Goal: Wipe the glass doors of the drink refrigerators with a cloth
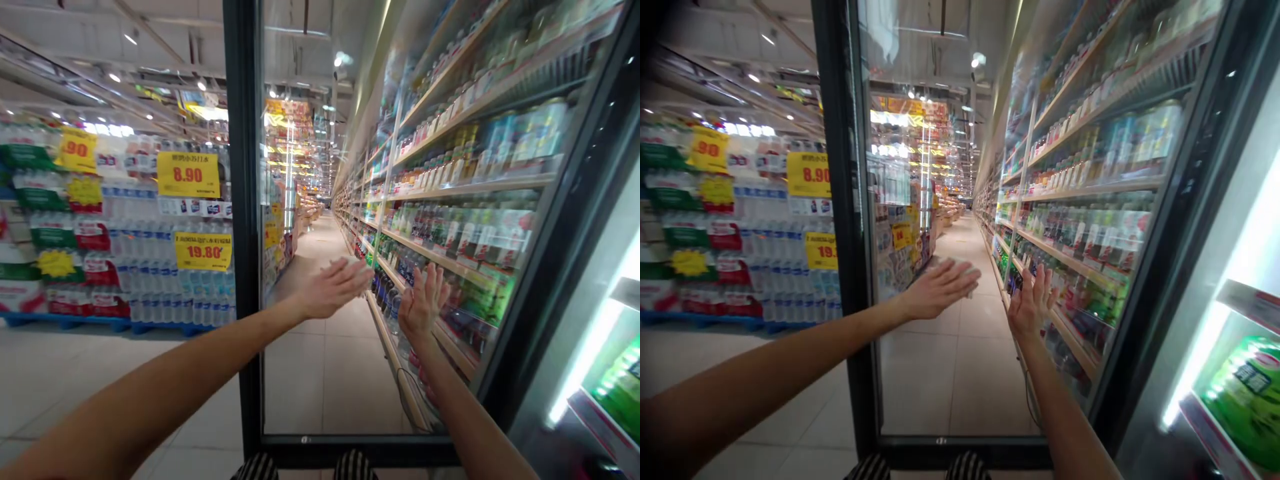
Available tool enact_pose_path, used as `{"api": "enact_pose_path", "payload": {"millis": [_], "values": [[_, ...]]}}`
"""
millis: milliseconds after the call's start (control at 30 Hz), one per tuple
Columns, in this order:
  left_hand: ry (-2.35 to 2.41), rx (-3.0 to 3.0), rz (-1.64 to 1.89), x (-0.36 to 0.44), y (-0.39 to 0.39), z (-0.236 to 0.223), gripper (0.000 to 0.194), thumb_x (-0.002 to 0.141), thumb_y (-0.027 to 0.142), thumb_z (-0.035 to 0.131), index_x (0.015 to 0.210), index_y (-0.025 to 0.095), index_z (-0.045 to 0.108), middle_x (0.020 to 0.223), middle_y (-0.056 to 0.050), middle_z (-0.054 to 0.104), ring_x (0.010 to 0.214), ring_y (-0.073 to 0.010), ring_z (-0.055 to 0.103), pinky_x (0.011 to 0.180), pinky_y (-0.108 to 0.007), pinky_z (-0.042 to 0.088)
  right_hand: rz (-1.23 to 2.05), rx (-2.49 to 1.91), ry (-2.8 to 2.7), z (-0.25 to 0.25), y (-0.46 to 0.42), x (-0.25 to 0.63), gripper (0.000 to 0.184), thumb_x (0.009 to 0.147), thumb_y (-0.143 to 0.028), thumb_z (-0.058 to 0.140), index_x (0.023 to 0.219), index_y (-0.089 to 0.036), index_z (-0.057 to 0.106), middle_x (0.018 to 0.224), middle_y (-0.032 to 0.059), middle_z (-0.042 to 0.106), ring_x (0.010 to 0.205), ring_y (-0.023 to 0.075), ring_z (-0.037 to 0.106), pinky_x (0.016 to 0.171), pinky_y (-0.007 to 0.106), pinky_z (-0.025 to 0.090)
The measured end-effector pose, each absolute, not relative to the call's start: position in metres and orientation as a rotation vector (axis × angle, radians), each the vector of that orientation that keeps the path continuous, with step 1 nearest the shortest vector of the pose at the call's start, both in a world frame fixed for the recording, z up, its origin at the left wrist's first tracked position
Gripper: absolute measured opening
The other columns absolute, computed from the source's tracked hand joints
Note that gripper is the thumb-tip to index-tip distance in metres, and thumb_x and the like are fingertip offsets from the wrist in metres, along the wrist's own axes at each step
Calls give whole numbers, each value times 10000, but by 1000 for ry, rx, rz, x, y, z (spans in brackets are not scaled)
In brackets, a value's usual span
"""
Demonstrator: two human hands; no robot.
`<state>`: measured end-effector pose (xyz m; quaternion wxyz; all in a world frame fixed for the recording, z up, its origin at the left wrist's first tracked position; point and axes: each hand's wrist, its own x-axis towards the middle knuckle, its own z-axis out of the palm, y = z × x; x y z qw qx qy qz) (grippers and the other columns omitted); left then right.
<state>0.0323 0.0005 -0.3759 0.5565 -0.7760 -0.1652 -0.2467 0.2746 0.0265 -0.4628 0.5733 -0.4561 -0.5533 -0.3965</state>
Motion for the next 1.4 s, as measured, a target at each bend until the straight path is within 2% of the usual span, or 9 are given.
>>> {"api": "enact_pose_path", "payload": {"millis": [67, 200, 267, 433, 633, 833, 1000, 1200, 1400], "values": [[-333, -1836, -506, 36, 1, -371, 446, 858, 180, 388, 1304, 186, 354, 1424, -31, 328, 1359, -174, 130, 1112, -370, 205, -928, -1068, -1305, -463, 26, 275, 513, 840, -240, 384, 1350, -211, 332, 1417, 145, 330, 1341, 280, 227, 1035, 557, 209], [-690, -1671, -935, 43, 7, -339, 440, 859, 166, 374, 1298, 199, 361, 1426, -42, 323, 1365, -207, 19, 1115, -457, 174, -921, -1059, -1309, -464, 26, 275, 529, 837, -233, 382, 1360, -212, 311, 1426, 140, 313, 1349, 277, 205, 1044, 553, 187], [-759, -1649, -1031, 51, 9, -338, 445, 864, 177, 362, 1308, 197, 345, 1432, -58, 308, 1363, -205, -13, 1114, -470, 172, -915, -1066, -1306, -465, 26, 275, 523, 836, -232, 381, 1355, -209, 322, 1423, 139, 318, 1349, 276, 206, 1046, 550, 187], [-307, -1893, -546, 69, 9, -367, 466, 859, 156, 362, 1323, 180, 322, 1445, -40, 282, 1363, -189, 92, 1114, -395, 212, -913, -1080, -1305, -465, 28, 276, 503, 837, -233, 376, 1339, -216, 352, 1412, 139, 340, 1341, 275, 230, 1041, 544, 205], [-635, -1813, -840, 81, 11, -352, 475, 850, 151, 373, 1323, 164, 332, 1450, -69, 264, 1366, -236, 66, 1109, -477, 178, -916, -1060, -1319, -463, 24, 276, 498, 847, -238, 370, 1344, -208, 337, 1405, 146, 349, 1344, 267, 224, 1046, 531, 197], [-192, -1938, -405, 83, 11, -369, 419, 871, 189, 360, 1288, 169, 388, 1439, -37, 295, 1342, -190, 206, 1112, -371, 215, -864, -1080, -1304, -464, 23, 290, 540, 853, -264, 352, 1379, -191, 249, 1409, 167, 333, 1334, 265, 252, 1039, 530, 202], [-591, -1854, -765, 89, 13, -343, 479, 853, 140, 361, 1331, 156, 319, 1458, -68, 243, 1363, -235, 89, 1116, -461, 154, -879, -1080, -1265, -469, 25, 305, 538, 853, -278, 371, 1373, -183, 268, 1409, 168, 333, 1337, 260, 245, 1047, 525, 196], [-74, -2020, -332, 104, 16, -349, 399, 884, 183, 320, 1275, 164, 398, 1412, -29, 350, 1322, -156, 259, 1097, -337, 252, -873, -1098, -1281, -475, 27, 313, 542, 854, -270, 350, 1379, -181, 250, 1425, 158, 306, 1335, 258, 244, 1045, 535, 190], [-504, -1873, -719, 116, 15, -325, 415, 883, 144, 295, 1290, 125, 371, 1433, -79, 300, 1347, -240, 157, 1105, -454, 194, -871, -1133, -1250, -477, 29, 321, 543, 848, -270, 339, 1376, -175, 252, 1435, 158, 284, 1340, 261, 232, 1044, 540, 184]]}}
